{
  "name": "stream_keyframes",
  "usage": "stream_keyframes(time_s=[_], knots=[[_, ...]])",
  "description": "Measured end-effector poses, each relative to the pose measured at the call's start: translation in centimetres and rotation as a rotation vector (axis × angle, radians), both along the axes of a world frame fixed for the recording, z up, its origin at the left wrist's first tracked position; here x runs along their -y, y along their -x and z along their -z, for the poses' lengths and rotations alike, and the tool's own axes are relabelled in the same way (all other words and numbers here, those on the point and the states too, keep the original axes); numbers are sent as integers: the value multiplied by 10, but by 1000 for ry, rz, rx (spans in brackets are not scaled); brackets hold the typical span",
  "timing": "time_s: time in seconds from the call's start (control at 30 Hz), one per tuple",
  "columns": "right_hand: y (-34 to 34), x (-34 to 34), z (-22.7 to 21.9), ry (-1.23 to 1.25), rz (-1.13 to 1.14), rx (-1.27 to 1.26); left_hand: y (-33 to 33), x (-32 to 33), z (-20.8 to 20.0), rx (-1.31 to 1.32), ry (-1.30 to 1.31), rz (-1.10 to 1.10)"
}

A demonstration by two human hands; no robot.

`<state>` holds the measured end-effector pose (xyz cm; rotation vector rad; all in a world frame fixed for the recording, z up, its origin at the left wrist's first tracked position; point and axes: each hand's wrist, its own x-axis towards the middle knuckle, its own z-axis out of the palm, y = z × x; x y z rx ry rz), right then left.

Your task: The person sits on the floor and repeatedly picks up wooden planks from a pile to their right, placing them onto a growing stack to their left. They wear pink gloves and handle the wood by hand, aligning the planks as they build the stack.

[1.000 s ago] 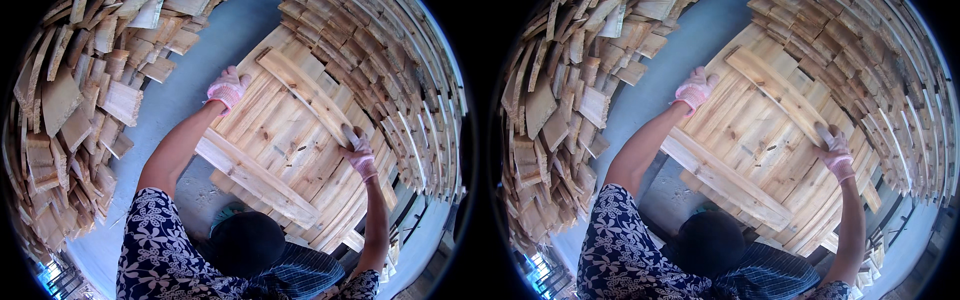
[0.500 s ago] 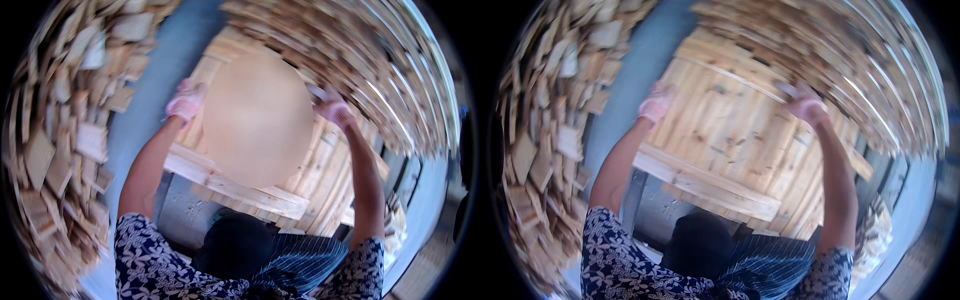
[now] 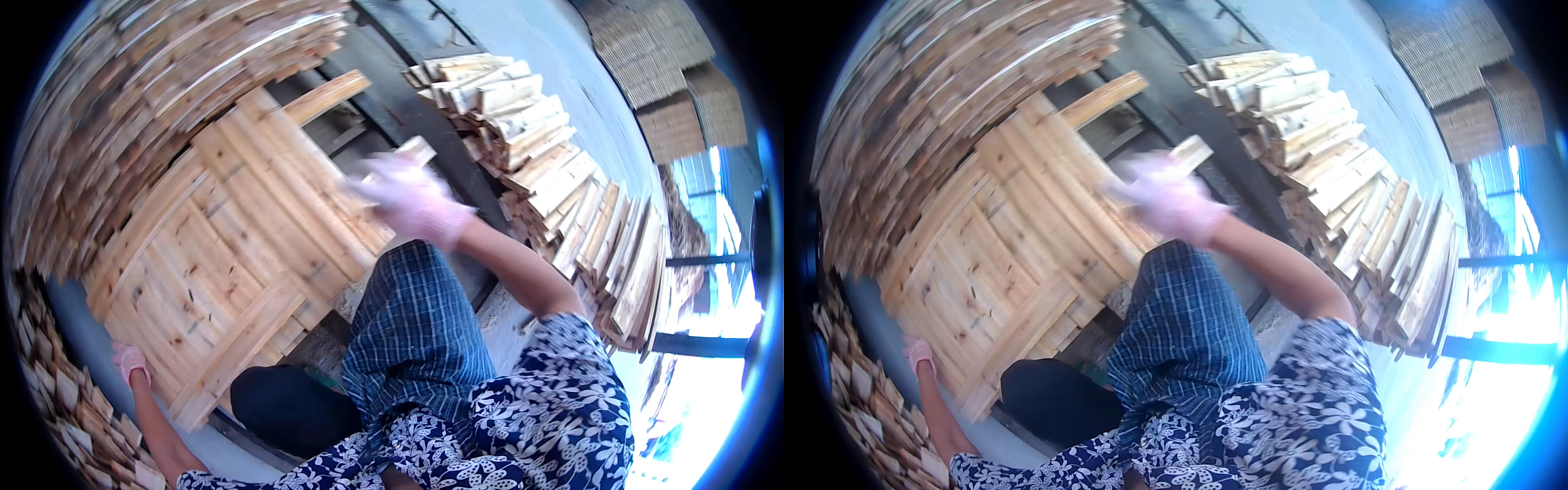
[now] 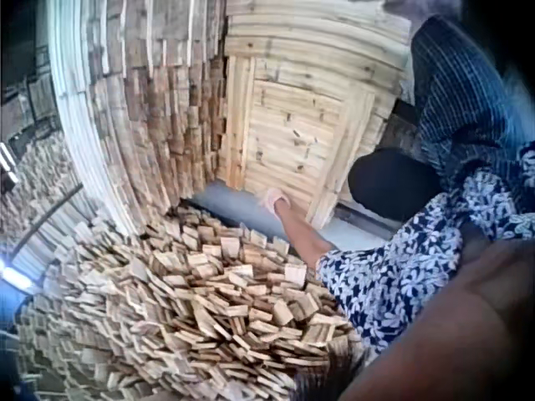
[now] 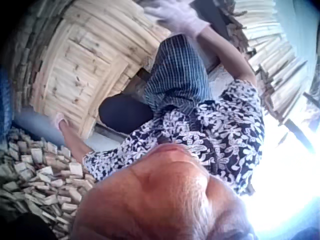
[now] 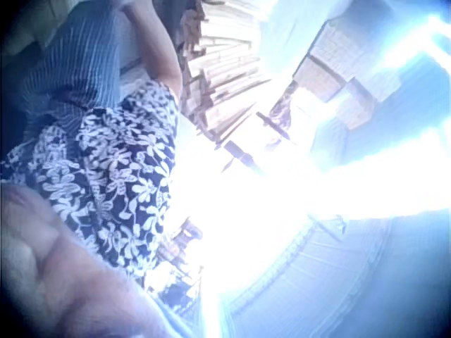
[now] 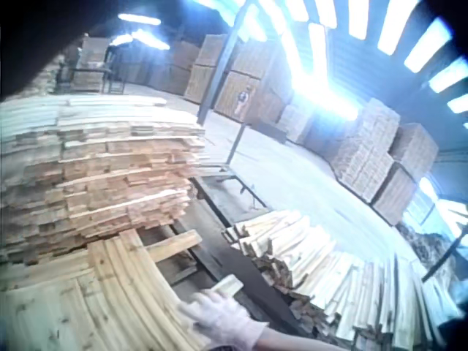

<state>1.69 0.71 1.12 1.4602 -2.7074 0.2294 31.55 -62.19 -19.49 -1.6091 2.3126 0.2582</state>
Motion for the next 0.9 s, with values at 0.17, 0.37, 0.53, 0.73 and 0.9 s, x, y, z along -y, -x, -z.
stream_keyframes(time_s=[0.17,0.37,0.53,0.73,0.9], knots=[[-40,-284,24,-100,909,117,157,-143,-76,-205,-146,553],[65,-388,82,960,1325,402,320,-443,-154,-482,-633,1207],[178,-373,47,1045,1649,522,382,-658,-146,-487,-1318,939],[203,-368,51,707,1958,663,455,-792,-97,-655,-1690,316],[208,-343,48,936,1635,747,504,-808,-54,-711,-1757,105]])
